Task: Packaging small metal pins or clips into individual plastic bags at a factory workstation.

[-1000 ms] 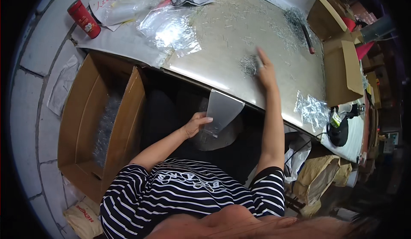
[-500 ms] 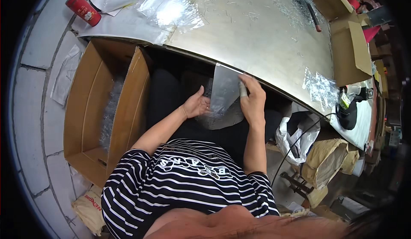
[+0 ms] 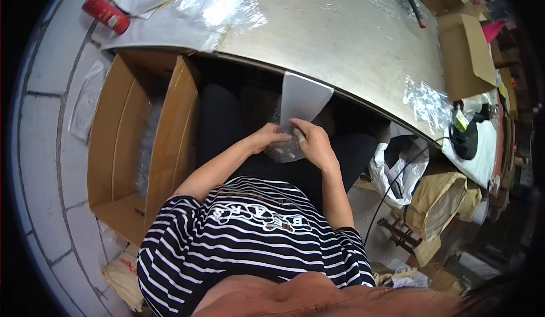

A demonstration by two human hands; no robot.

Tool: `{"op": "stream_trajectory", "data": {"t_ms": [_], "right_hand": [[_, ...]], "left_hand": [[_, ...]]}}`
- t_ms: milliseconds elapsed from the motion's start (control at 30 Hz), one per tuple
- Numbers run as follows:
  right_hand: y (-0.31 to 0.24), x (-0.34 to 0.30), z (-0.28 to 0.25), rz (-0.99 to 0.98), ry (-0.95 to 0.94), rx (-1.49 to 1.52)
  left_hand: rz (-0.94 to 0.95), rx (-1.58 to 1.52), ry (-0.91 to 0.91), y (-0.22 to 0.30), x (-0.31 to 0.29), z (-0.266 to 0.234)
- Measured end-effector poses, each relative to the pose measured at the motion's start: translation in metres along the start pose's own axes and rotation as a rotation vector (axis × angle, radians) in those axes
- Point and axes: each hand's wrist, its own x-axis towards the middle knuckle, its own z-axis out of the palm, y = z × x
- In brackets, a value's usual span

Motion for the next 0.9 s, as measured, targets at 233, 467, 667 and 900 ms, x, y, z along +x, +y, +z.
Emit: {"op": "stream_trajectory", "data": {"t_ms": [233, 467, 667, 900], "right_hand": [[0.021, -0.002, 0.012, -0.016, -0.049, -0.177], [0.018, 0.005, -0.124, 0.207, 0.724, 0.157], [0.098, 0.024, -0.213, 0.472, 0.935, -0.774], [0.103, 0.214, -0.238, -0.140, 0.610, -0.524]], "left_hand": [[-0.019, 0.008, -0.049, 0.022, -0.024, 0.017], [0.558, 0.110, 0.140, 0.117, -0.037, 0.032], [0.943, 0.403, 0.486, 0.178, -0.038, -0.014], [0.615, 1.671, 0.988, 0.202, -0.013, -0.055]]}}
